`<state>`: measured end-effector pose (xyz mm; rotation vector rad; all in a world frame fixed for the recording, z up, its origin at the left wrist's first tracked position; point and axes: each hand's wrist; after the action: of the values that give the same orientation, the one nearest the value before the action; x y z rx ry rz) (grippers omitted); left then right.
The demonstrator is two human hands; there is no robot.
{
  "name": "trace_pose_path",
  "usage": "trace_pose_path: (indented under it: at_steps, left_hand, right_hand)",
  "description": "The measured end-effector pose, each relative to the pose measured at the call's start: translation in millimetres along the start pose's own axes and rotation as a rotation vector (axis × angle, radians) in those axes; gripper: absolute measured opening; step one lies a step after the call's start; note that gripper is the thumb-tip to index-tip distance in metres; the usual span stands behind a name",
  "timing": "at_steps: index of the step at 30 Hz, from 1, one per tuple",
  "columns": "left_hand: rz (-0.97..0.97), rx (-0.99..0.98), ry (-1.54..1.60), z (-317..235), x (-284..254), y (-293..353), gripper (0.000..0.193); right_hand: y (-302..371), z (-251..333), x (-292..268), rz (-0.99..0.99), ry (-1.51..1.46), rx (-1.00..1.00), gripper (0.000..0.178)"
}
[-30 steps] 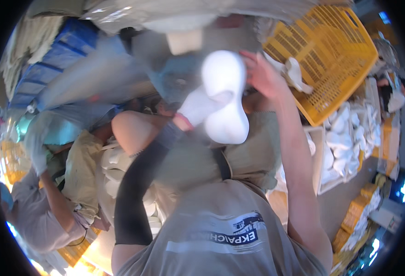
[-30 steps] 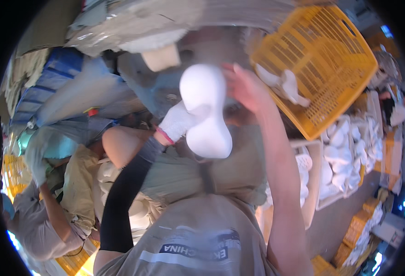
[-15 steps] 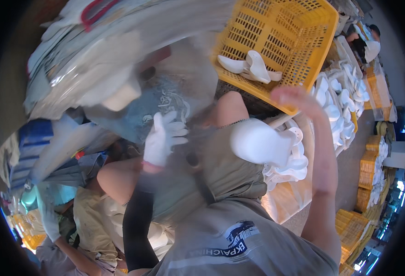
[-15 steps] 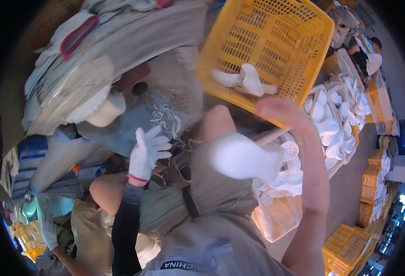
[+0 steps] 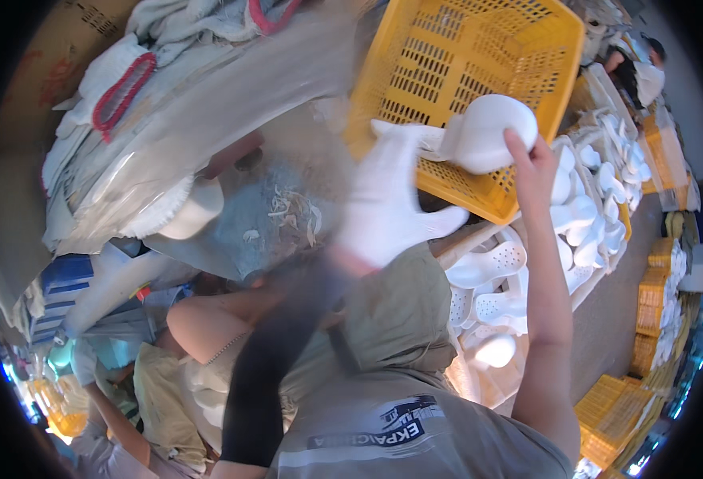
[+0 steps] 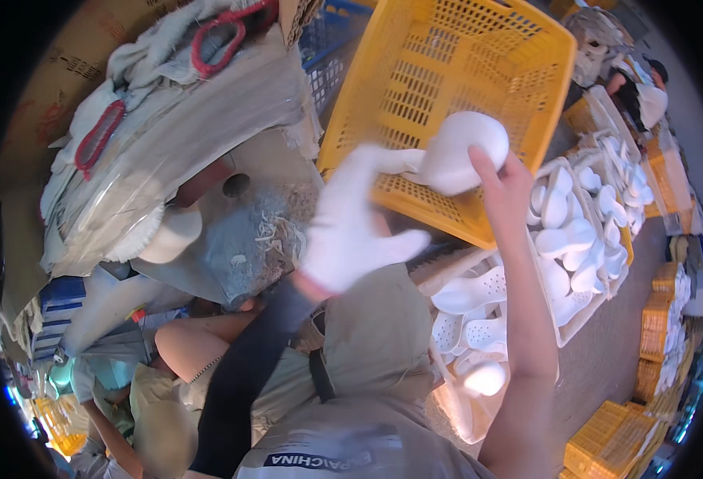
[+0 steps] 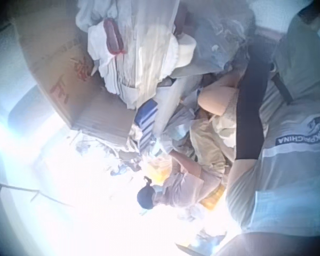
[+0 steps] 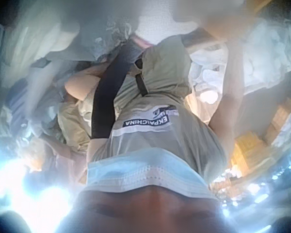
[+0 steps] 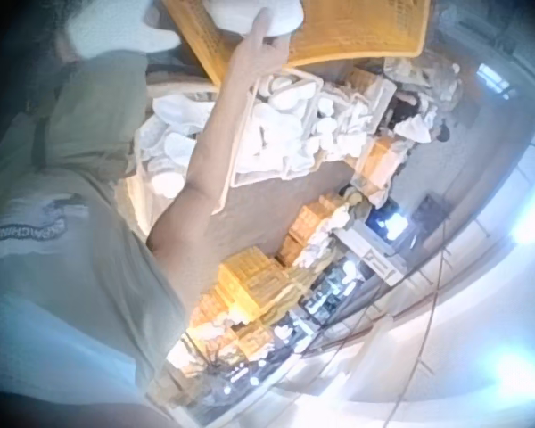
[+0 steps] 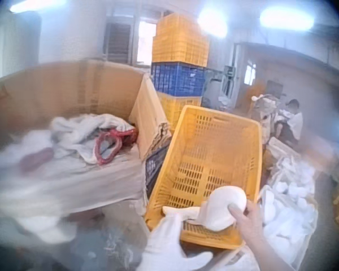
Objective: The person sits on the floor and repeatedly picks up white slippers, wipes them with a cloth, and places them into a yellow basket. The person then transfers the slippers into a white sack and stacks the baskets.
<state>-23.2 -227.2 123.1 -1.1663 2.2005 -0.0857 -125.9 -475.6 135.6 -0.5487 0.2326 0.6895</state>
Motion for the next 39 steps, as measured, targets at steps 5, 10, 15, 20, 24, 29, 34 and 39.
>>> trace_pose_path:
  at_steps: [5, 10, 15, 20, 24, 29, 34, 39]
  left_hand:
    - [-0.146, -0.251, 1.393, 18, 68, 20, 0.058]
    - [-0.269, -0.650, 1.961, 140, -6, 90, 0.053]
    - [-0.374, -0.458, 1.922, 195, -56, 48, 0.040]
    - [-0.339, -0.387, 1.461, 270, -62, 22, 0.037]
    - [-0.318, -0.547, 0.182, 308, -100, 50, 0.042]
    - [-0.191, -0.535, -0.693, 260, -141, 88, 0.064]
    - [-0.112, -0.415, -0.127, 207, -131, 78, 0.050]
    - [-0.173, -0.333, 0.668, 179, -104, 47, 0.039]
  right_hand:
    - [78, 107, 5, 0.298, 0.502, -0.499, 0.038]
    - [135, 118, 97, 0.690, 0.123, 0.022, 0.073]
    - [135, 125, 201, 0.410, -0.091, -0.034, 0.082]
    - [117, 135, 253, 0.290, -0.121, 0.136, 0.082]
    - [104, 129, 275, 0.397, 0.031, 0.061, 0.069]
    - [80, 106, 316, 0.557, 0.002, 0.218, 0.051]
    - [78, 119, 318, 0.473, -0.091, 0.104, 0.058]
    - [126, 148, 247, 0.489, -0.020, -0.081, 0.075]
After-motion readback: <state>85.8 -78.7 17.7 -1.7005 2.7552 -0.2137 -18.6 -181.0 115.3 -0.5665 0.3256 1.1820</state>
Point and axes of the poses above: each hand's wrist, its own y-axis away from the middle knuckle, its own x-axis out of the palm, z = x × y, and after that the axes turned 3 degrees about -x, right-handed
